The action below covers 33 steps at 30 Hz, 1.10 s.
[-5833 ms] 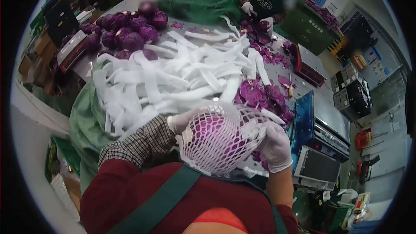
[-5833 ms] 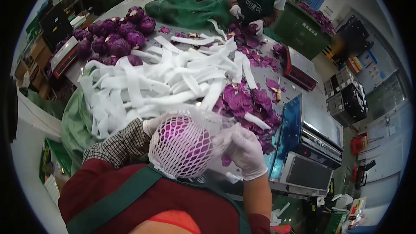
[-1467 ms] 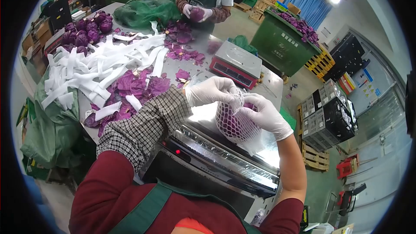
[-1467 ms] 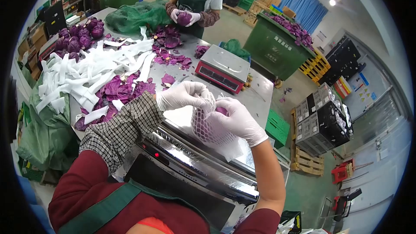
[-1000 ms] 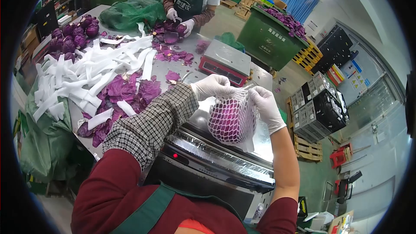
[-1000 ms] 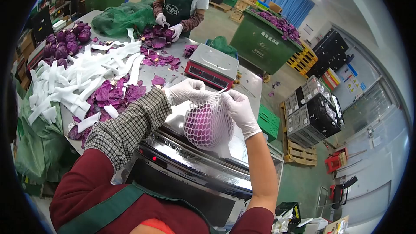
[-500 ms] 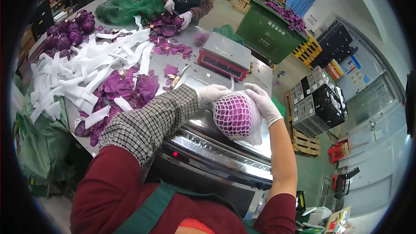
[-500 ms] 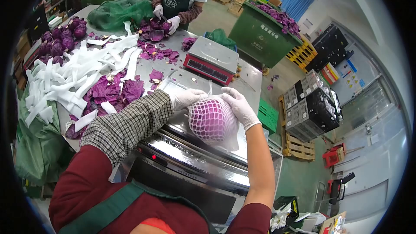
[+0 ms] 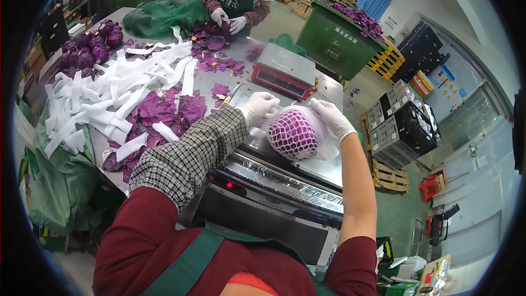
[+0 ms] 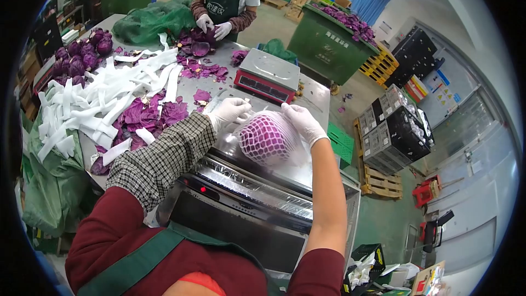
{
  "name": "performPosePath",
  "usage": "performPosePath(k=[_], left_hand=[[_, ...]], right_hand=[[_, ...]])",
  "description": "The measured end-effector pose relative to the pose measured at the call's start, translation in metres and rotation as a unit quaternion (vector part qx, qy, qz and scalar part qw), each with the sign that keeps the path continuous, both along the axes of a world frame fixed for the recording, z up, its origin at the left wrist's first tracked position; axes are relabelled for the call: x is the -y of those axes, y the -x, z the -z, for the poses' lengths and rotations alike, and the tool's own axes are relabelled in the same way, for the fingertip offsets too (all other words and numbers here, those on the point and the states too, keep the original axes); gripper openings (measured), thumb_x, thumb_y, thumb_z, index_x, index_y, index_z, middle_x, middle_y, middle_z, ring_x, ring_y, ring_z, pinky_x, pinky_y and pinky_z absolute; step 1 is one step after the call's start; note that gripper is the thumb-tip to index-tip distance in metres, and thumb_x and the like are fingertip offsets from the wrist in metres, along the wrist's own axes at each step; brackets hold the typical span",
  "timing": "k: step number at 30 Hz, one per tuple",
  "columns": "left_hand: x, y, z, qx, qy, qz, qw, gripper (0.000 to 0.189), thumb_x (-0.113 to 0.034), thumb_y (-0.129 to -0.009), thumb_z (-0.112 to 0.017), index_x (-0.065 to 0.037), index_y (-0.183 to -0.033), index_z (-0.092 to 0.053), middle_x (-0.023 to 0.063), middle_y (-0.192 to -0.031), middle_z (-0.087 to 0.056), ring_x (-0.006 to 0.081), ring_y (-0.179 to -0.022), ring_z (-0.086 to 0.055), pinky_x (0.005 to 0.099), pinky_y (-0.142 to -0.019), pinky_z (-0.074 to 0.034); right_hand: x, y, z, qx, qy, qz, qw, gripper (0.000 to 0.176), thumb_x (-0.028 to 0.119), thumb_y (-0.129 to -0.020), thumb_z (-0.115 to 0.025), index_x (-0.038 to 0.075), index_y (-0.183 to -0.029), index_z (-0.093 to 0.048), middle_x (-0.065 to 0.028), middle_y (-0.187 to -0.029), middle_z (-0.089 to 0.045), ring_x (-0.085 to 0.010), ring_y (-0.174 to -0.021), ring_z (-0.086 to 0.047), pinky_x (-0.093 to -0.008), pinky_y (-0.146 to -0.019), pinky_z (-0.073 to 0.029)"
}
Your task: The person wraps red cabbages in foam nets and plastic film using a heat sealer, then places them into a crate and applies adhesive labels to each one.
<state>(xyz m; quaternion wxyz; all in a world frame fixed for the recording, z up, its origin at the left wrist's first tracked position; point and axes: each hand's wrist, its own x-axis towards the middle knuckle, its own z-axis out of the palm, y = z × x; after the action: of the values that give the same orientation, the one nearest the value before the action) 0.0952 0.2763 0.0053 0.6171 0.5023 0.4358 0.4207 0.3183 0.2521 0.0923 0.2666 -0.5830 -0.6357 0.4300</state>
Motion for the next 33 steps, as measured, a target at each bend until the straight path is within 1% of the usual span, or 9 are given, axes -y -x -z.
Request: performPosePath(k=[8,12,14,18,21,24,26,28,33], left_hand=[[0.073,0.089,-0.034,-0.347,-0.293,-0.013,0.891,0.026,-0.027,-0.083,-0.057,-0.002,-0.089,-0.065,0.0127,-0.076,-0.063,0.0214,-0.07,-0.06,0.0318,-0.067,-0.047],[0.135,0.116,-0.022,-0.574,-0.223,0.092,0.783,0.035,-0.036,-0.08,-0.056,-0.003,-0.076,-0.067,0.018,-0.071,-0.061,0.0334,-0.07,-0.061,0.0383,-0.069,-0.048],[0.15,0.098,-0.016,-0.665,-0.204,0.122,0.708,0.048,-0.047,-0.08,-0.05,-0.002,-0.076,-0.067,0.0186,-0.075,-0.063,0.0319,-0.072,-0.063,0.039,-0.069,-0.049],[0.139,0.076,-0.016,-0.656,-0.189,0.111,0.722,0.044,-0.042,-0.079,-0.053,0.0,-0.076,-0.066,0.018,-0.077,-0.064,0.0319,-0.074,-0.063,0.0404,-0.069,-0.049],[0.123,0.074,0.006,-0.586,-0.184,0.155,0.774,0.03,-0.026,-0.078,-0.052,0.0,-0.079,-0.065,0.0174,-0.083,-0.065,0.0291,-0.073,-0.063,0.0396,-0.066,-0.05],[0.134,0.082,-0.007,-0.056,0.072,0.126,0.988,0.022,-0.017,-0.082,-0.051,0.001,-0.087,-0.062,0.0166,-0.093,-0.064,0.0265,-0.082,-0.063,0.037,-0.064,-0.051],[0.153,0.097,-0.033,0.195,0.081,0.081,0.974,0.018,-0.01,-0.085,-0.05,0.003,-0.093,-0.059,0.0157,-0.101,-0.06,0.0254,-0.091,-0.059,0.0343,-0.069,-0.052],[0.162,0.112,-0.042,0.283,-0.043,0.075,0.955,0.018,-0.01,-0.087,-0.046,0.003,-0.093,-0.057,0.0146,-0.103,-0.061,0.0258,-0.097,-0.059,0.037,-0.088,-0.045],[0.096,0.099,-0.087,0.358,-0.277,-0.027,0.891,0.025,-0.02,-0.093,-0.039,-0.002,-0.103,-0.055,0.0146,-0.11,-0.058,0.0248,-0.108,-0.053,0.0354,-0.093,-0.041]], right_hand=[[0.114,-0.083,-0.019,0.169,-0.112,0.037,0.979,0.046,0.04,-0.084,-0.052,-0.004,-0.095,-0.061,-0.0147,-0.088,-0.063,-0.0185,-0.083,-0.059,-0.0283,-0.078,-0.043],[0.191,-0.115,0.02,0.475,0.095,0.08,0.871,0.052,0.047,-0.08,-0.05,-0.003,-0.086,-0.065,-0.0252,-0.09,-0.061,-0.037,-0.089,-0.059,-0.0405,-0.084,-0.044],[0.206,-0.112,0.042,0.516,0.107,0.072,0.847,0.052,0.048,-0.079,-0.051,-0.002,-0.084,-0.066,-0.0249,-0.09,-0.061,-0.0358,-0.09,-0.06,-0.0398,-0.083,-0.045],[0.201,-0.102,0.058,0.479,0.088,0.087,0.869,0.04,0.038,-0.077,-0.055,0.0,-0.082,-0.066,-0.021,-0.085,-0.063,-0.0332,-0.085,-0.061,-0.0386,-0.078,-0.046],[0.2,-0.113,0.086,0.316,0.047,0.136,0.938,0.028,0.024,-0.079,-0.053,-0.002,-0.077,-0.063,-0.0172,-0.08,-0.065,-0.028,-0.075,-0.062,-0.0344,-0.072,-0.047],[0.216,-0.111,0.072,-0.162,0.015,0.203,0.966,0.021,0.015,-0.083,-0.05,-0.002,-0.081,-0.062,-0.0136,-0.084,-0.065,-0.0204,-0.075,-0.062,-0.0308,-0.07,-0.047],[0.228,-0.106,0.037,-0.207,-0.095,0.158,0.961,0.018,0.01,-0.085,-0.046,-0.003,-0.081,-0.059,-0.0122,-0.084,-0.064,-0.0148,-0.074,-0.06,-0.0254,-0.069,-0.047],[0.232,-0.099,-0.008,-0.25,-0.139,0.191,0.939,0.016,0.007,-0.084,-0.047,-0.003,-0.077,-0.058,-0.0151,-0.082,-0.064,-0.0196,-0.075,-0.061,-0.0306,-0.074,-0.049],[0.124,-0.069,-0.065,-0.38,-0.341,0.066,0.857,0.032,0.019,-0.094,-0.038,-0.005,-0.109,-0.053,-0.0138,-0.105,-0.058,-0.0218,-0.099,-0.055,-0.0379,-0.096,-0.038]])
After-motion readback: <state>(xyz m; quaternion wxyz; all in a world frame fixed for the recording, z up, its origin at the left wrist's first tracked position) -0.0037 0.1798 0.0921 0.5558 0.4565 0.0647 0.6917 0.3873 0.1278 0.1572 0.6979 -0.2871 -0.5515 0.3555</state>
